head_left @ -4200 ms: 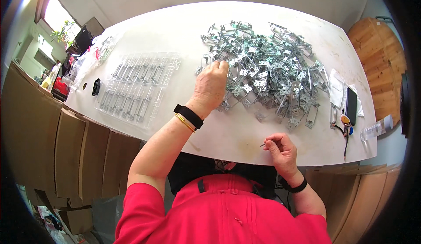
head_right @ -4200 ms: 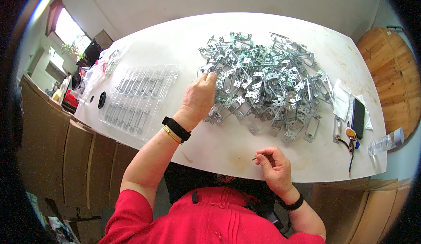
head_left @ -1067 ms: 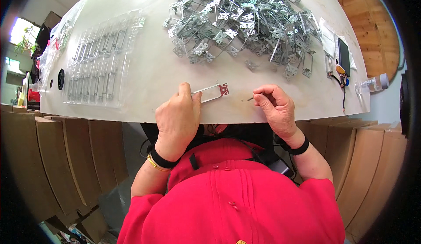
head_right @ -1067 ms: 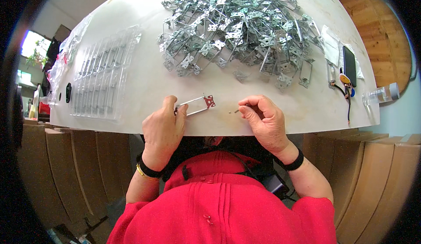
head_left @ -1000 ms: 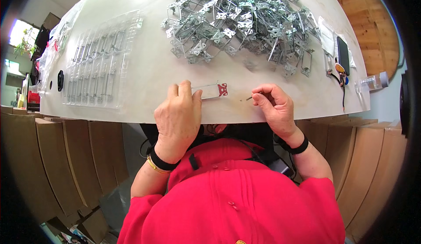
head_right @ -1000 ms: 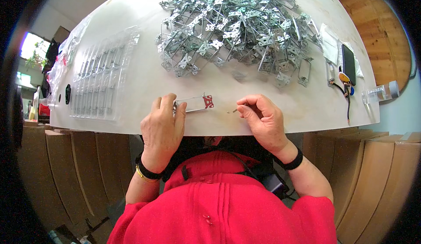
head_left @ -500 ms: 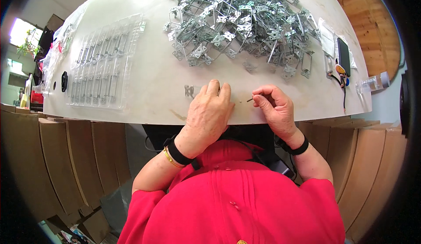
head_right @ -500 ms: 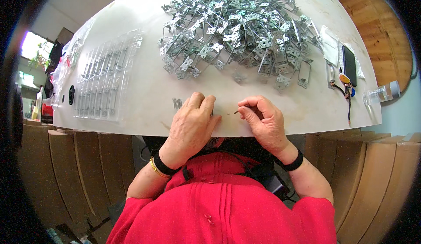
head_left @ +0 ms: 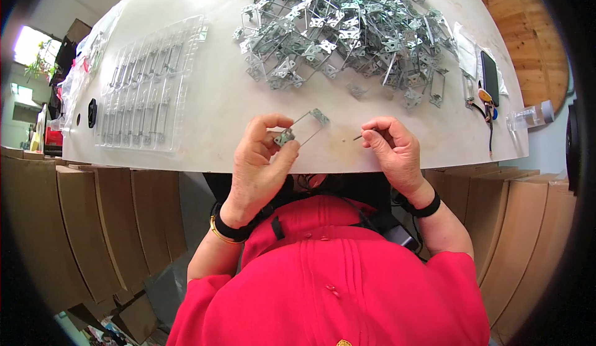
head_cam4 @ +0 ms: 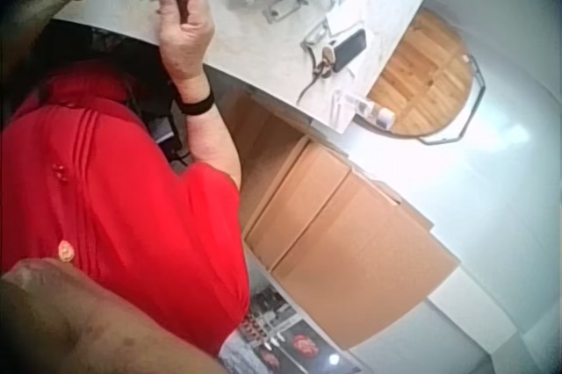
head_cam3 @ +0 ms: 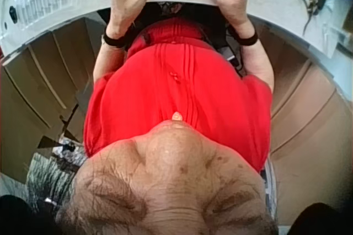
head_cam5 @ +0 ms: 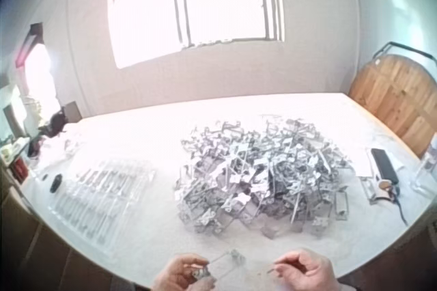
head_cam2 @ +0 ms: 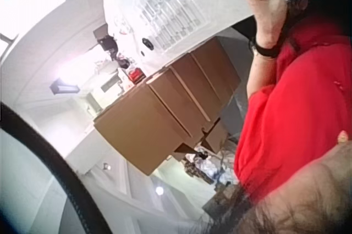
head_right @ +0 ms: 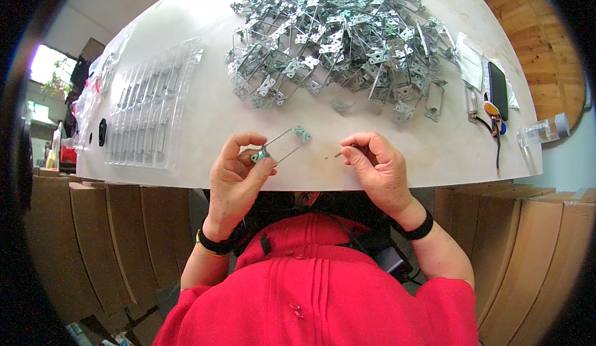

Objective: Assembling small metal components by attaching a wire spring to a bracket and placing it into a plastic tray.

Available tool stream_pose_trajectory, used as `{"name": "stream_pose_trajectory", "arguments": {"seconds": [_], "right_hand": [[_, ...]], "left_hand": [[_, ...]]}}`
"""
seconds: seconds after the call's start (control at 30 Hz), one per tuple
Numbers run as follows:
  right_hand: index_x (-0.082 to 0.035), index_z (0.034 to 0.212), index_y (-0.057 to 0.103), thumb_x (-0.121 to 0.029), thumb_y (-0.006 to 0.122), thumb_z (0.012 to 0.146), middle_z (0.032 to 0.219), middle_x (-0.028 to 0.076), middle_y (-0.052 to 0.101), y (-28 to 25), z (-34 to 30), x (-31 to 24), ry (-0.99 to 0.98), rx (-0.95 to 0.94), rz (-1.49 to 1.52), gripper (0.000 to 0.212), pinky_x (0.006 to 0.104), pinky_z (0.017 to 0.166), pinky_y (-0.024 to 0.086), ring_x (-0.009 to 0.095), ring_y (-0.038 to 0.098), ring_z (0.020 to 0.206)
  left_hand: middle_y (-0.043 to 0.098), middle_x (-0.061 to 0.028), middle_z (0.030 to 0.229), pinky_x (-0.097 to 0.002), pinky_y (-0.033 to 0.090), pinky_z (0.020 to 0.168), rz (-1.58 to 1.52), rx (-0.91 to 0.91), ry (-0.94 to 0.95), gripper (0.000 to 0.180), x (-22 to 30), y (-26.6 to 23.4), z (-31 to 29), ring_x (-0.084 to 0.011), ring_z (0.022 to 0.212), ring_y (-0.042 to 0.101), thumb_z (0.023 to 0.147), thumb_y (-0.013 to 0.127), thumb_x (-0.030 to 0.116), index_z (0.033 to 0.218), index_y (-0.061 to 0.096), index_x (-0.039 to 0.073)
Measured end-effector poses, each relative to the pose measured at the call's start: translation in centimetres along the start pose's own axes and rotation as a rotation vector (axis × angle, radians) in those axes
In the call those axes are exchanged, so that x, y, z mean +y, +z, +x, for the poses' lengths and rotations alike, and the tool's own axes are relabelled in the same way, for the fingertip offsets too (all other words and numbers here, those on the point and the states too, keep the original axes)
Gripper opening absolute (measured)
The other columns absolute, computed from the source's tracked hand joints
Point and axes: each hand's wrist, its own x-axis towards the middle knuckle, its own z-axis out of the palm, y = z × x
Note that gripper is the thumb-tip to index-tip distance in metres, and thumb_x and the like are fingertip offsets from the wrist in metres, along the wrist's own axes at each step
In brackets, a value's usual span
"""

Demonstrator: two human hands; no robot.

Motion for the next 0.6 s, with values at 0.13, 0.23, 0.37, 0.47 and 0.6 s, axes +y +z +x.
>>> {"name": "stream_pose_trajectory", "arguments": {"seconds": [0.13, 0.23, 0.37, 0.47, 0.6], "right_hand": [[-0.002, 0.113, 0.070, -0.008, 0.071, 0.104, 0.099, 0.000, 0.070, 0.0, -0.1, 0.1, 0.008, 0.006, -0.009, 0.011, 0.0235, 0.077, 0.054, 0.007, 0.067, 0.084], [-0.003, 0.113, 0.070, -0.008, 0.071, 0.104, 0.098, 0.000, 0.069, 0.1, 0.0, 0.1, 0.015, 0.010, -0.006, 0.011, 0.0232, 0.077, 0.054, 0.007, 0.066, 0.084], [-0.003, 0.114, 0.070, -0.008, 0.071, 0.104, 0.098, 0.000, 0.069, 0.1, 0.0, -0.1, 0.023, 0.014, -0.032, 0.012, 0.0225, 0.078, 0.053, 0.006, 0.066, 0.085], [-0.003, 0.115, 0.070, -0.009, 0.071, 0.104, 0.098, -0.001, 0.069, 0.2, -0.1, 0.0, 0.016, 0.027, 0.002, 0.013, 0.0221, 0.078, 0.053, 0.006, 0.066, 0.084], [-0.002, 0.114, 0.070, -0.009, 0.071, 0.104, 0.097, -0.001, 0.069, 0.2, -0.1, 0.0, 0.020, 0.035, -0.003, 0.012, 0.0221, 0.078, 0.053, 0.006, 0.065, 0.084]], "left_hand": [[0.066, -0.0056, 0.114, -0.0249, 0.055, 0.075, 0.059, 0.025, -0.105, 0.036, -0.4, -1.7, -0.6, -0.0103, 0.091, 0.069, 0.098, 0.069, -0.005, 0.131, 0.057, -0.001], [0.065, -0.0088, 0.124, -0.0250, 0.056, 0.074, 0.394, 0.075, 0.029, 0.031, -0.7, -2.0, -0.8, -0.0113, 0.090, 0.069, 0.098, 0.069, -0.003, 0.127, 0.061, 0.000], [0.064, -0.0135, 0.128, -0.0266, 0.055, 0.068, 0.608, 0.097, 0.208, 0.025, 1.1, -1.8, -0.4, -0.0135, 0.084, 0.070, 0.096, 0.070, 0.000, 0.121, 0.067, 0.001], [0.064, -0.0162, 0.127, -0.0283, 0.055, 0.065, 0.752, 0.155, 0.236, 0.025, 1.9, -1.8, -0.6, -0.0161, 0.080, 0.070, 0.095, 0.071, 0.001, 0.120, 0.069, 0.002], [0.064, -0.0185, 0.128, -0.0313, 0.056, 0.066, 0.929, 0.202, 0.239, 0.028, 1.6, -2.7, -0.9, -0.0214, 0.080, 0.070, 0.094, 0.072, 0.002, 0.121, 0.069, 0.002]]}}
